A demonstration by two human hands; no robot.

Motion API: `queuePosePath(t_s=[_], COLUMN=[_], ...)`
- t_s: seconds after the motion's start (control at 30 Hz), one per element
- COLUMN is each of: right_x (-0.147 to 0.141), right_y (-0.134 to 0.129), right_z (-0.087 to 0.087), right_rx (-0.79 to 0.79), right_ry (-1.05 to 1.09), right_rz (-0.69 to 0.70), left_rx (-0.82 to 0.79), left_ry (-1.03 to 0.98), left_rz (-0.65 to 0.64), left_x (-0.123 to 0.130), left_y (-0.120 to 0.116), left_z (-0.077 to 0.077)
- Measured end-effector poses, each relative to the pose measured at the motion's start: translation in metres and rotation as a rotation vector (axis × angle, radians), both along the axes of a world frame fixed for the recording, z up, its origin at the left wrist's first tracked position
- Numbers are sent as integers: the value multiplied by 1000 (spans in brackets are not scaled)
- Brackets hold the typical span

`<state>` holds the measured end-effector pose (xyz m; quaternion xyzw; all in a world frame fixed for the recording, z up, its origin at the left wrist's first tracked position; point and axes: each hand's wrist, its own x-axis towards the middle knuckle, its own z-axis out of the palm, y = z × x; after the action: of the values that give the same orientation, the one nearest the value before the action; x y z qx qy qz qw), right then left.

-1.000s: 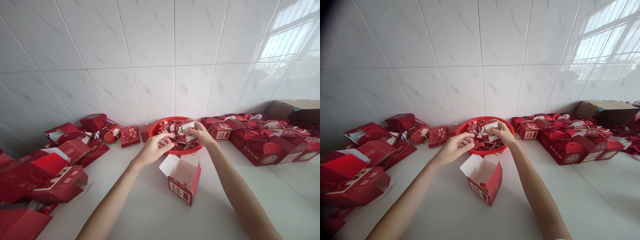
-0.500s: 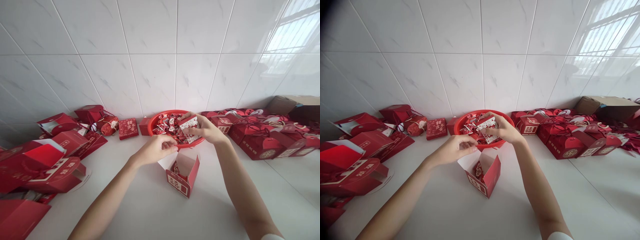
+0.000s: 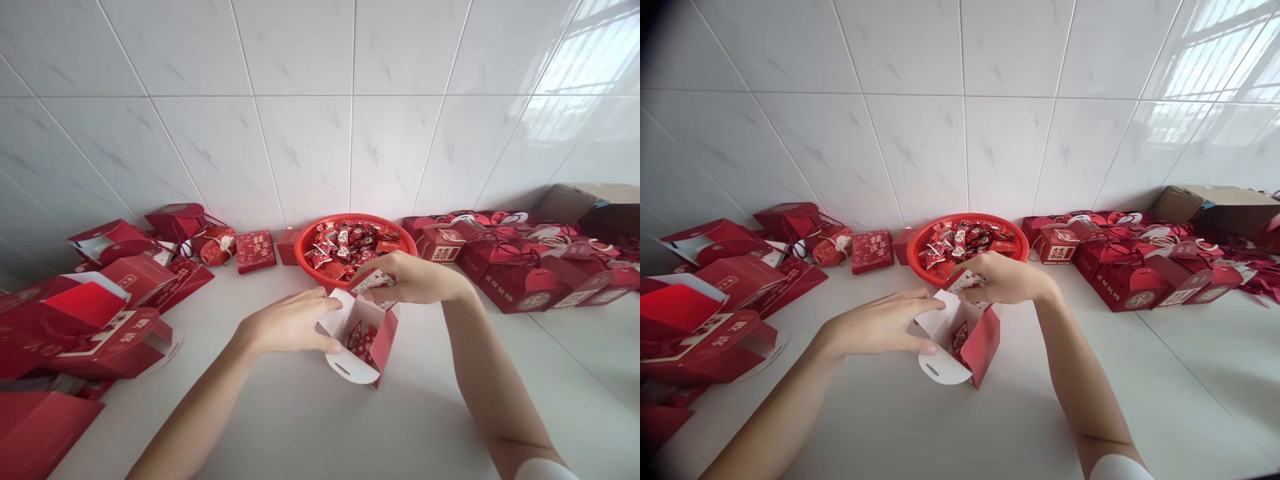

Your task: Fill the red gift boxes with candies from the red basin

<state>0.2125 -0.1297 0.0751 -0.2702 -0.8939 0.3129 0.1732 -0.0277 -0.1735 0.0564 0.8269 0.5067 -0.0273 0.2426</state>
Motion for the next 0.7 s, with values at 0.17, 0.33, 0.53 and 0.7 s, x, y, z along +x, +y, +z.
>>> queuePosePath(t_s=[0.17, 0.33, 0.53, 0.7], right_x=[-14, -21, -22, -28], right_y=[-5, -5, -4, -8], right_z=[-1, -4, -12, -12], right_rx=[-7, -144, -144, -105], right_ry=[211, 6, -380, -503], right_rz=[51, 292, 202, 2], left_rx=[34, 25, 77, 80], left_ry=[-72, -174, -131, -114], left_rz=[-25, -89, -98, -80], left_x=[2, 2, -3, -2], left_y=[-7, -10, -6, -7], left_z=[1, 7, 3, 4])
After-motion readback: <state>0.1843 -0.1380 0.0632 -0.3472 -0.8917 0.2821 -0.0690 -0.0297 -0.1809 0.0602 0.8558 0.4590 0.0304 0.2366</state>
